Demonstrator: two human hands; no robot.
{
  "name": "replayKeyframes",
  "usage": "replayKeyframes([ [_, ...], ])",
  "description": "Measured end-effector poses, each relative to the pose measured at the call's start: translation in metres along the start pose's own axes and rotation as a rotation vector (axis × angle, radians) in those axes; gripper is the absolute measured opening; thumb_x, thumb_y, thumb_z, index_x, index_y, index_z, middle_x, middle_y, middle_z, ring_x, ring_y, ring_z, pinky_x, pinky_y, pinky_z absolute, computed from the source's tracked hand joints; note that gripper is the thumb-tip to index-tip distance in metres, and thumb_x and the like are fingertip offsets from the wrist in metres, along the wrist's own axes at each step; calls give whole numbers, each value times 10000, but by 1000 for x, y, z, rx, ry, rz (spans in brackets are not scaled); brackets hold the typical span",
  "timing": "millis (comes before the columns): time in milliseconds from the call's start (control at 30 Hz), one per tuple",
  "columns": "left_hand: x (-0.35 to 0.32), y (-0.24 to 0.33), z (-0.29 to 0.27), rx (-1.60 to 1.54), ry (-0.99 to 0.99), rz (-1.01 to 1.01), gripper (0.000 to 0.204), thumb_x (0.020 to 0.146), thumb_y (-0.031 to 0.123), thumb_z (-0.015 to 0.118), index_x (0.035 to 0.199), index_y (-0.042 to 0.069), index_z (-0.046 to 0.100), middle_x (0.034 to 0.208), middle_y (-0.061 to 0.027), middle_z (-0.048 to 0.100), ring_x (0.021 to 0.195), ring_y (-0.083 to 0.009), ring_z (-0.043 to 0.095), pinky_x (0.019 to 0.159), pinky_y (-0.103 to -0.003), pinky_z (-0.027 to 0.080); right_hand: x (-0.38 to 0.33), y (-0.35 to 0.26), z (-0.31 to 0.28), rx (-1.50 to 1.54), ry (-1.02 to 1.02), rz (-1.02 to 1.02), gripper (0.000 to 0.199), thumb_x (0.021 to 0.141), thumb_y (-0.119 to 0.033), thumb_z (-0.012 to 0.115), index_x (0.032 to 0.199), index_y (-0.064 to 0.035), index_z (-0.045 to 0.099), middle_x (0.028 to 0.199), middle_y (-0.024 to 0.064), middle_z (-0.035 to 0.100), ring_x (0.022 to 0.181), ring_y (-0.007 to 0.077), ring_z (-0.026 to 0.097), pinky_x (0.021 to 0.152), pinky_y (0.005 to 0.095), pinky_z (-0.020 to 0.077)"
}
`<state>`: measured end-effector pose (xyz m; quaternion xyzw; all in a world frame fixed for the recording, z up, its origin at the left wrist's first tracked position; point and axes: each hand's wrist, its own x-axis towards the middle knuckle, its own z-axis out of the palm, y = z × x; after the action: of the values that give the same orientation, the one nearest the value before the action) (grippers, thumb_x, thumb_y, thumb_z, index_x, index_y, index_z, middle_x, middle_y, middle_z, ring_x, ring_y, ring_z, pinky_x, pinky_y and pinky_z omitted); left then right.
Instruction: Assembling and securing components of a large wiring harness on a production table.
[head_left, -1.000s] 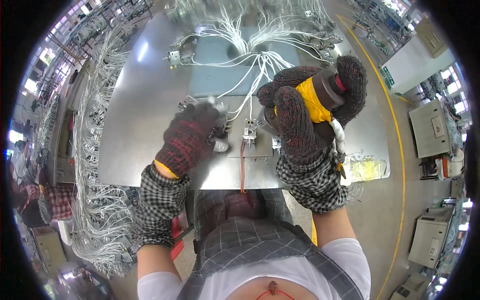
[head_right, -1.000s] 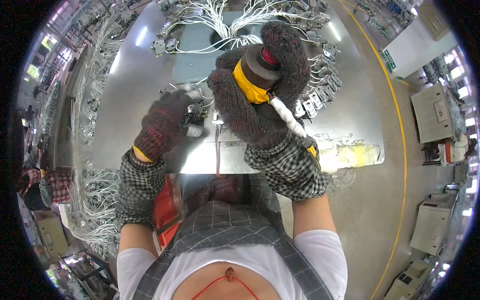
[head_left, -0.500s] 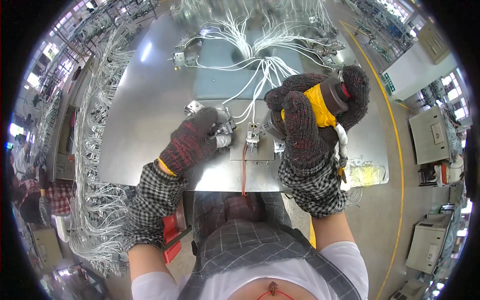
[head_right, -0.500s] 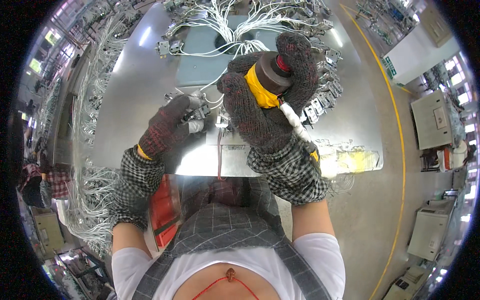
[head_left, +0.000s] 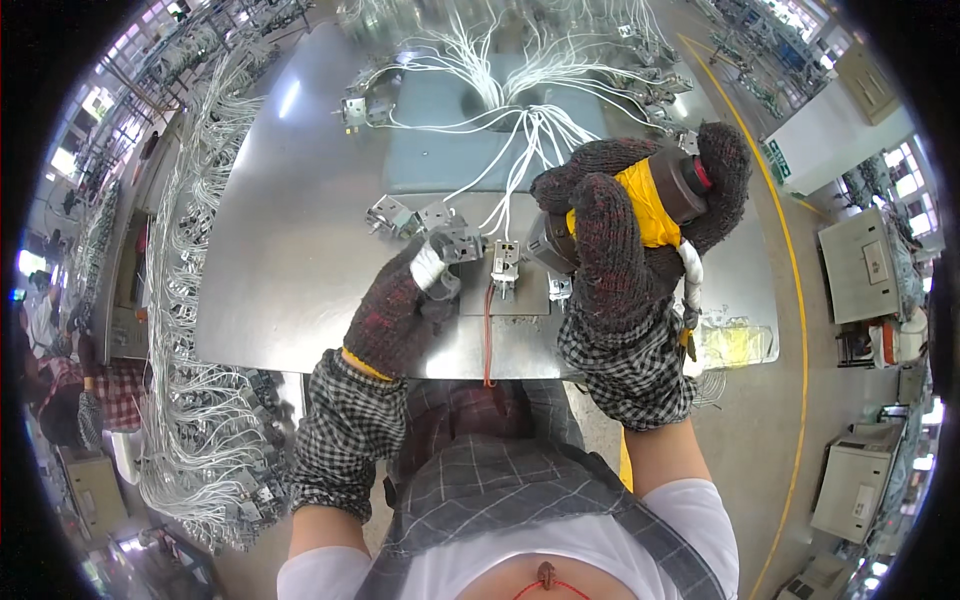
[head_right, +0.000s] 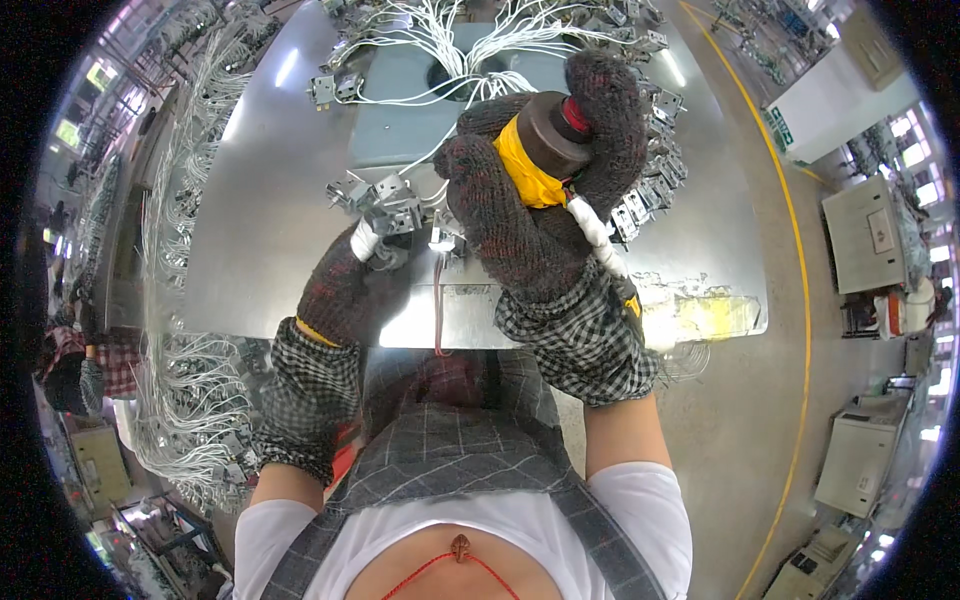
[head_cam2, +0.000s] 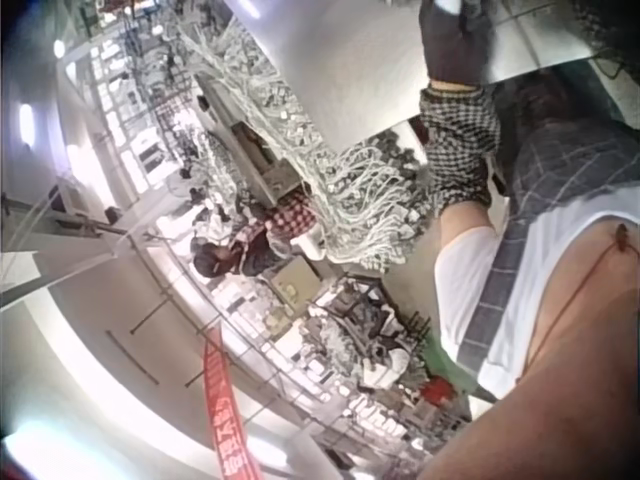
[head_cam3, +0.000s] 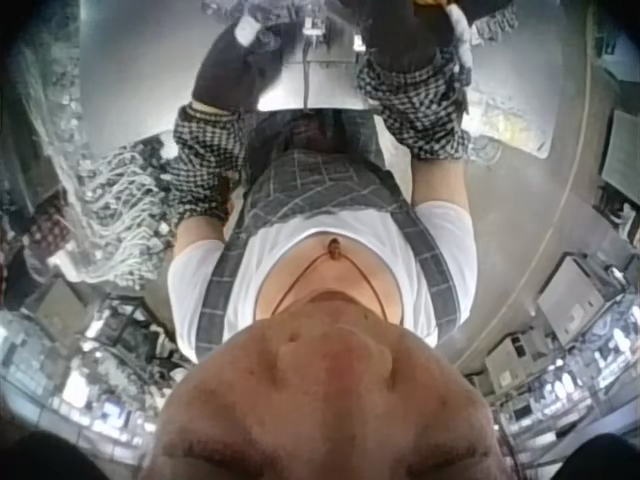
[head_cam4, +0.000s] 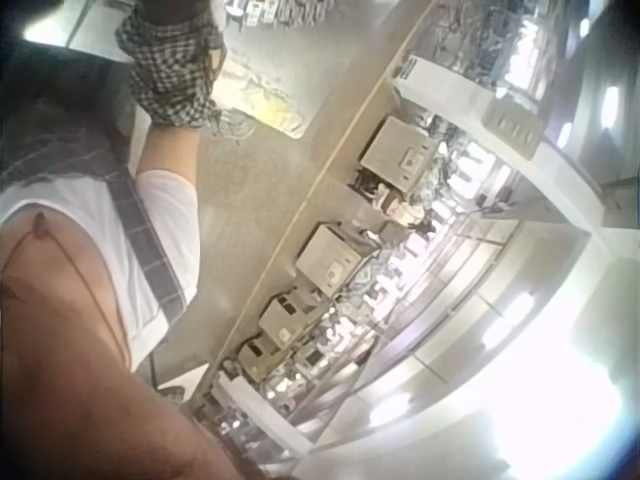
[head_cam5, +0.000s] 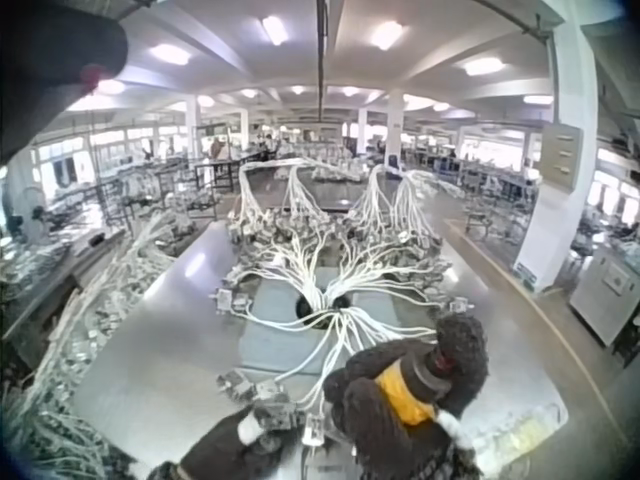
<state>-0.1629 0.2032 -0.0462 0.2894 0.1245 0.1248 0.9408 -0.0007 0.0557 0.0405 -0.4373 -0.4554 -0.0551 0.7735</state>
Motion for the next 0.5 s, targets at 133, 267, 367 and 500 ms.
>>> replayKeyframes([
  [133, 3, -9, 3, -127, -28, 102, 509, 1014, 318, 734, 1409, 42, 570, 1148, -89, 698, 1034, -214, 679, 971, -405, 571, 3, -4, 4, 81, 42, 33, 849, 946, 10, 737, 1601, -271, 276, 1110, 123, 669, 856, 206, 696, 748, 418, 641],
  [267, 7, -3, 22, 1120, 54, 866, 589, 939, 321, 803, 1425, 71, 585, 1161, -119, 741, 980, -259, 740, 873, -442, 617, 21, -6, -3, 106, 0, -71, 790, 965, -15, 700, 1595, -236, 276, 968, 135, 713, 794, 198, 700, 765, 410, 625],
  [367, 12, -1, 43, 1527, -80, 876, 617, 870, 344, 849, 1402, 117, 635, 1222, -151, 749, 995, -250, 752, 839, -395, 618, 18, -14, -4, 147, 160, -31, 689, 980, -81, 669, 1565, -129, 308, 875, 143, 741, 740, 202, 712, 845, 429, 596],
  [500, 12, 14, 57, 1508, -120, 633, 540, 882, 138, 819, 1386, 74, 637, 1162, -155, 737, 1045, -248, 741, 860, -375, 615, 21, -12, -5, 204, 276, -28, 737, 960, -30, 691, 1575, -90, 290, 906, 185, 727, 723, 253, 735, 628, 380, 621],
])
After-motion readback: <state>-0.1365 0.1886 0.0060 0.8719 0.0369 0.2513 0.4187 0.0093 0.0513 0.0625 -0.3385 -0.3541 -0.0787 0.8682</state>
